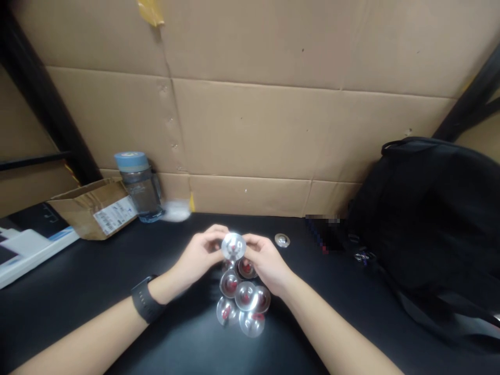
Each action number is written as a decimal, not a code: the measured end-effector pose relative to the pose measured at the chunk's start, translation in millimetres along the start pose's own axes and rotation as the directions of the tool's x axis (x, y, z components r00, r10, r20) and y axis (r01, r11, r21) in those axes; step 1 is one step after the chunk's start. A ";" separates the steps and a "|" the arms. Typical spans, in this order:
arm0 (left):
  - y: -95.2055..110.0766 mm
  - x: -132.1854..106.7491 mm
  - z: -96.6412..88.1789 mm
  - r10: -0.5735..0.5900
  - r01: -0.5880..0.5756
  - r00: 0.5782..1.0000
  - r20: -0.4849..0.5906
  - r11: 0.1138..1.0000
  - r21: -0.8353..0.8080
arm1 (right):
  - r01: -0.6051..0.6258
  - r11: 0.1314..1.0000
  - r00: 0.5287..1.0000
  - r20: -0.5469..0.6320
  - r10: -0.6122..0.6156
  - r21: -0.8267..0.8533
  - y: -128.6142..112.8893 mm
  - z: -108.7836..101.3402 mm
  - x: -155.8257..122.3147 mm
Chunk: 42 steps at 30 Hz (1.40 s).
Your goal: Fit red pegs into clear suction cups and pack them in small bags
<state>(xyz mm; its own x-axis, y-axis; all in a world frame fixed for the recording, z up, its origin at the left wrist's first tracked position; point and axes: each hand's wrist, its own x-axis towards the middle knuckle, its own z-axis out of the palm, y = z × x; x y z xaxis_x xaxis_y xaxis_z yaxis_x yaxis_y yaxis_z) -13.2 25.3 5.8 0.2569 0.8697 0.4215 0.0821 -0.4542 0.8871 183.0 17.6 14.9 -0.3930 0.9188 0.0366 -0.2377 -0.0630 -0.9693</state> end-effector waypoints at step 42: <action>-45.4 20.7 -115.3 -0.058 -0.078 0.984 0.167 0.704 0.706 | -0.067 0.192 0.981 -0.100 -0.165 -0.979 -28.6 -145.2 19.5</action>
<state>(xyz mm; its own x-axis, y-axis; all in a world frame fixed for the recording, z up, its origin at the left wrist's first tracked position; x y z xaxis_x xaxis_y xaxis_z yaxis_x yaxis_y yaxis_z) -122.6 86.2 -4.0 0.4088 0.8500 0.3324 0.7174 -0.5244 0.4586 311.1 93.9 8.1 -0.2580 0.9508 0.1715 0.8505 0.3078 -0.4265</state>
